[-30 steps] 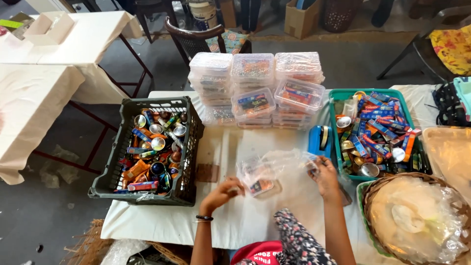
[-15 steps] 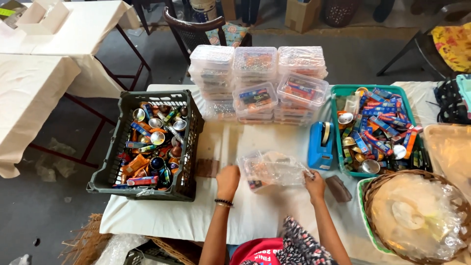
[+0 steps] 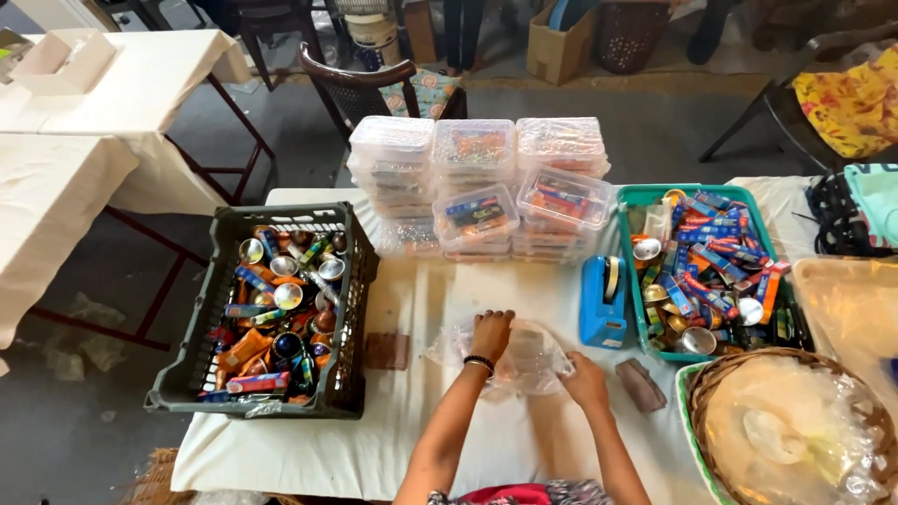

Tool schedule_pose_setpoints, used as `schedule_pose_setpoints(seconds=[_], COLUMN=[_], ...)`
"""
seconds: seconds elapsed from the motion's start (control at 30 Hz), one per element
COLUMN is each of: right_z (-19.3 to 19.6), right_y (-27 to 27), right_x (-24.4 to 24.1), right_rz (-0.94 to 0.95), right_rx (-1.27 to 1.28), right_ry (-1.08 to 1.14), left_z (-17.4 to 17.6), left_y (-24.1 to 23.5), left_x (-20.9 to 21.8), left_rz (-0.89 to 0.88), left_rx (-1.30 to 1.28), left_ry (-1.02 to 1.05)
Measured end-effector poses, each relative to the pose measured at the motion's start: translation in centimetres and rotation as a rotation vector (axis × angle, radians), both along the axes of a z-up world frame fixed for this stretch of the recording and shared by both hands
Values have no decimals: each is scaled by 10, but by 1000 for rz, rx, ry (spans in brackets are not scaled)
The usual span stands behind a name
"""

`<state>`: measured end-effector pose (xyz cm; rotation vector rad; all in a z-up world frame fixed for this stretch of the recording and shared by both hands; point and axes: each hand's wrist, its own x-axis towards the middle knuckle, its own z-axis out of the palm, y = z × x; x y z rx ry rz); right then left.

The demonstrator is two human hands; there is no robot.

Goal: Sort and pack various retail items including office supplies and electronics accessories into plastic containers and bags.

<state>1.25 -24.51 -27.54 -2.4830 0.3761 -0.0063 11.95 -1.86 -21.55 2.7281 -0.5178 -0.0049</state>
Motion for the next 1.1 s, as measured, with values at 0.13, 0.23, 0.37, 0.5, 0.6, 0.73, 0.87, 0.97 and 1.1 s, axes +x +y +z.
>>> schedule_pose_setpoints(seconds=[0.13, 0.23, 0.37, 0.5, 0.6, 0.73, 0.87, 0.97, 1.1], right_z=[57, 56, 66, 71, 93, 168, 147, 174, 172], right_y=[25, 29, 16, 25, 33, 53, 46, 49, 50], right_x=[12, 31, 41, 49, 48, 33, 29, 21, 21], right_rz=[53, 13, -61, -113, -187, -262, -134, -204, -153], right_rx=[279, 323, 818, 1095, 1418, 1712, 1541, 1463, 1455], right_ry=[-275, -345, -117, -108, -57, 2, -82, -108, -83], left_z=[-21, 21, 47, 45, 43, 49, 160, 181, 198], left_y=[1, 11, 45, 56, 59, 58, 58, 57, 49], left_x=[6, 4, 1, -12, -24, -39, -69, -85, -95], left_rz=[-112, -176, -9, -38, 132, 75, -215, -230, -270], left_rx=[-368, -641, -914, -1156, -1527, -1605, -1128, -1060, -790], left_ry=[113, 348, 910, 1057, 1266, 1268, 762, 412, 206])
